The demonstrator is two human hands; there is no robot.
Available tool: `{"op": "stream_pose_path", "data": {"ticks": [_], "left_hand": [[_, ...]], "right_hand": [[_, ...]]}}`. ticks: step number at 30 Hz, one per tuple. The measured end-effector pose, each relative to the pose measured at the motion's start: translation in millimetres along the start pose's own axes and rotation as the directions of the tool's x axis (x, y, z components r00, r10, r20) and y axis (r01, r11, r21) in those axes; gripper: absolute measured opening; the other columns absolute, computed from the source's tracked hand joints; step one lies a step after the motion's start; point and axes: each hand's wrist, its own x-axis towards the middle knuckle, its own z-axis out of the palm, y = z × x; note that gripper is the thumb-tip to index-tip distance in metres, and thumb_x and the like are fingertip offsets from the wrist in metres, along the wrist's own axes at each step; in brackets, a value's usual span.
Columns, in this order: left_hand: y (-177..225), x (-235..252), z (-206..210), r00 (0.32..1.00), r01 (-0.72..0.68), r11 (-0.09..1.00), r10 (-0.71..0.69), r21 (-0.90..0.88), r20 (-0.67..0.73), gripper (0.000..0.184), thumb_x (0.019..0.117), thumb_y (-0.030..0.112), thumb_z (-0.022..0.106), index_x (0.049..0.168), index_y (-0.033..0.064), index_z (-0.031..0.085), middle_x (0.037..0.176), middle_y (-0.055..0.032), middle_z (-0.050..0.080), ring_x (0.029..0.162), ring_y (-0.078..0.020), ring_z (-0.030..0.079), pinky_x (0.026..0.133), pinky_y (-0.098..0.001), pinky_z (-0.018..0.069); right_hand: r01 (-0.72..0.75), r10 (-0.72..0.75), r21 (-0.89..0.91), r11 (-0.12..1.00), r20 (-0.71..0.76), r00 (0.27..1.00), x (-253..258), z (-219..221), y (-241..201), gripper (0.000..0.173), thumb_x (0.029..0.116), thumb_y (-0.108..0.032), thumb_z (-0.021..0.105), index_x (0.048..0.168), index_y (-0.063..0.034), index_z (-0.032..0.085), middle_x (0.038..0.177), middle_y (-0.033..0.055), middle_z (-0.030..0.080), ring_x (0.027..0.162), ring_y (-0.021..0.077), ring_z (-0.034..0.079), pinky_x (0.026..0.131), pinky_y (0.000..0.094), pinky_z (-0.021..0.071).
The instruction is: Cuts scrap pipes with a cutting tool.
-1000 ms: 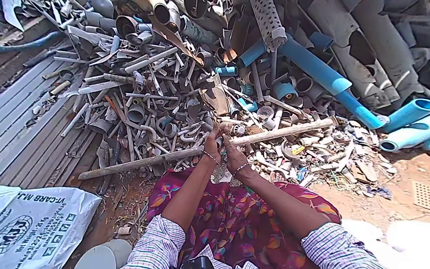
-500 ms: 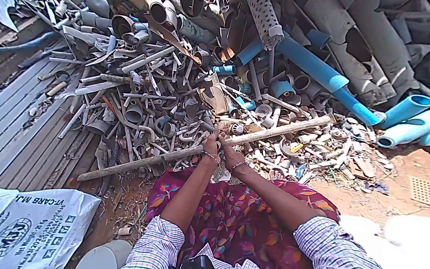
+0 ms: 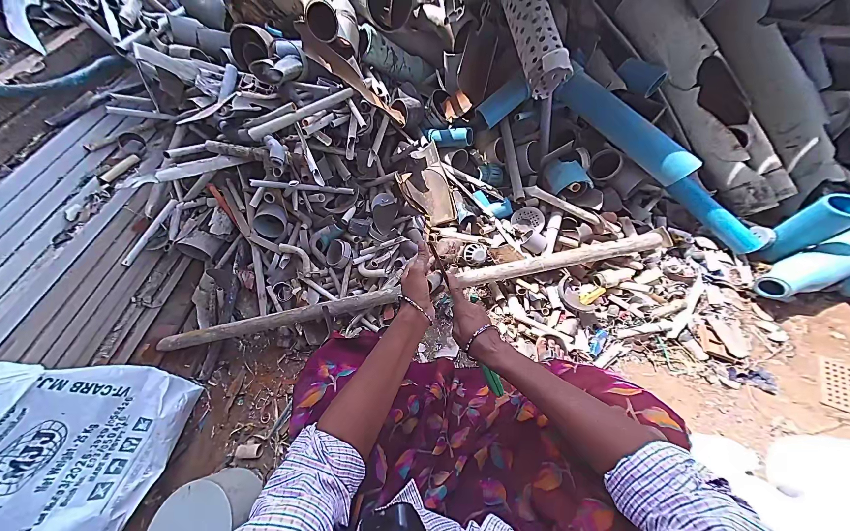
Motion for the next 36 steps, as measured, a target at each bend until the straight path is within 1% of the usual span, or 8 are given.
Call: {"op": "stream_pose_path", "data": {"ticks": [15, 19, 21, 24, 27, 31, 34, 36], "left_hand": [[1.0, 0.8, -1.6, 0.999, -0.023, 1.000, 0.023, -0.006, -0.027, 0.057, 0.1094, 0.050, 0.038, 0.144, 0.0060, 0.051, 0.141, -0.0149, 0.054, 0.121, -0.0265, 0.054, 0.097, -0.0463, 0.0451], [7.2, 1.7, -5.2, 0.999, -0.042, 0.998, 0.043, -0.051, 0.017, 0.059, 0.1099, 0.051, 0.033, 0.148, 0.0086, 0.047, 0.143, -0.0106, 0.054, 0.124, -0.0221, 0.054, 0.100, -0.0433, 0.0448], [3.8, 0.8, -5.7, 0.999, -0.033, 0.999, 0.033, -0.029, 0.019, 0.060, 0.1099, 0.052, 0.032, 0.149, 0.0087, 0.048, 0.145, -0.0105, 0.053, 0.128, -0.0236, 0.052, 0.103, -0.0454, 0.0430], [2.3, 0.1, -3.5, 0.998, -0.050, 0.999, 0.051, -0.012, 0.042, 0.061, 0.1100, 0.052, 0.031, 0.147, 0.0075, 0.049, 0.143, -0.0119, 0.055, 0.124, -0.0241, 0.055, 0.098, -0.0439, 0.0458], [1.7, -0.3, -10.6, 0.996, -0.059, 0.998, 0.058, 0.018, 0.063, 0.065, 0.1071, 0.061, 0.030, 0.146, 0.0124, 0.050, 0.142, -0.0081, 0.057, 0.124, -0.0226, 0.056, 0.100, -0.0453, 0.0466], [-0.8, 1.7, -5.4, 0.996, -0.080, 0.997, 0.079, 0.005, 0.038, 0.061, 0.1105, 0.052, 0.028, 0.144, 0.0074, 0.052, 0.140, -0.0115, 0.058, 0.122, -0.0238, 0.056, 0.098, -0.0456, 0.0457], [6.0, 1.0, -8.5, 0.992, -0.112, 0.993, 0.113, -0.022, 0.062, 0.060, 0.1108, 0.052, 0.025, 0.144, 0.0087, 0.050, 0.133, -0.0083, 0.059, 0.114, -0.0184, 0.058, 0.095, -0.0396, 0.0481], [5.2, -0.4, -8.6, 0.995, -0.089, 0.996, 0.089, -0.017, 0.033, 0.060, 0.1106, 0.052, 0.026, 0.144, 0.0085, 0.050, 0.135, -0.0097, 0.059, 0.115, -0.0204, 0.058, 0.095, -0.0418, 0.0473]], "right_hand": [[0.021, -0.021, 0.026, 0.999, 0.003, 1.000, -1.0, 1.9, 3.8, 0.079, 0.1028, 0.002, 0.042, 0.165, -0.0080, -0.006, 0.136, 0.0299, 0.059, 0.124, 0.0447, 0.061, 0.108, 0.0551, 0.0433], [0.147, -0.140, 0.053, 0.988, -0.114, 0.983, -13.3, 6.6, -0.7, 0.070, 0.1030, 0.004, 0.039, 0.165, -0.0032, 0.006, 0.134, 0.0320, 0.061, 0.116, 0.0478, 0.064, 0.103, 0.0581, 0.0466], [0.079, -0.076, 0.046, 0.996, -0.061, 0.995, -6.7, 4.8, 2.6, 0.073, 0.1040, 0.002, 0.040, 0.165, -0.0061, 0.001, 0.133, 0.0316, 0.061, 0.119, 0.0469, 0.063, 0.105, 0.0568, 0.0449], [0.044, -0.041, 0.042, 0.998, -0.064, 0.997, -4.9, -1.1, 3.6, 0.074, 0.1050, 0.001, 0.039, 0.165, -0.0070, -0.004, 0.133, 0.0313, 0.061, 0.120, 0.0466, 0.063, 0.106, 0.0558, 0.0449], [0.133, -0.122, 0.060, 0.989, -0.150, 0.981, -9.9, 6.4, 2.1, 0.072, 0.1021, 0.005, 0.040, 0.165, -0.0058, 0.006, 0.129, 0.0322, 0.063, 0.113, 0.0496, 0.065, 0.100, 0.0601, 0.0473], [0.029, -0.026, 0.062, 0.998, -0.059, 0.998, -6.0, -1.0, 3.3, 0.076, 0.1049, 0.000, 0.041, 0.165, -0.0079, -0.005, 0.130, 0.0308, 0.062, 0.119, 0.0463, 0.063, 0.106, 0.0563, 0.0448], [0.151, -0.142, 0.053, 0.987, -0.145, 0.979, -14.5, 5.6, 0.9, 0.071, 0.1027, 0.004, 0.040, 0.165, -0.0057, 0.007, 0.130, 0.0314, 0.063, 0.111, 0.0499, 0.066, 0.098, 0.0606, 0.0480], [0.087, -0.084, 0.046, 0.995, -0.069, 0.994, -11.2, 3.6, -0.6, 0.073, 0.1035, 0.003, 0.040, 0.166, -0.0087, 0.003, 0.134, 0.0303, 0.061, 0.118, 0.0481, 0.064, 0.103, 0.0590, 0.0458]]}}
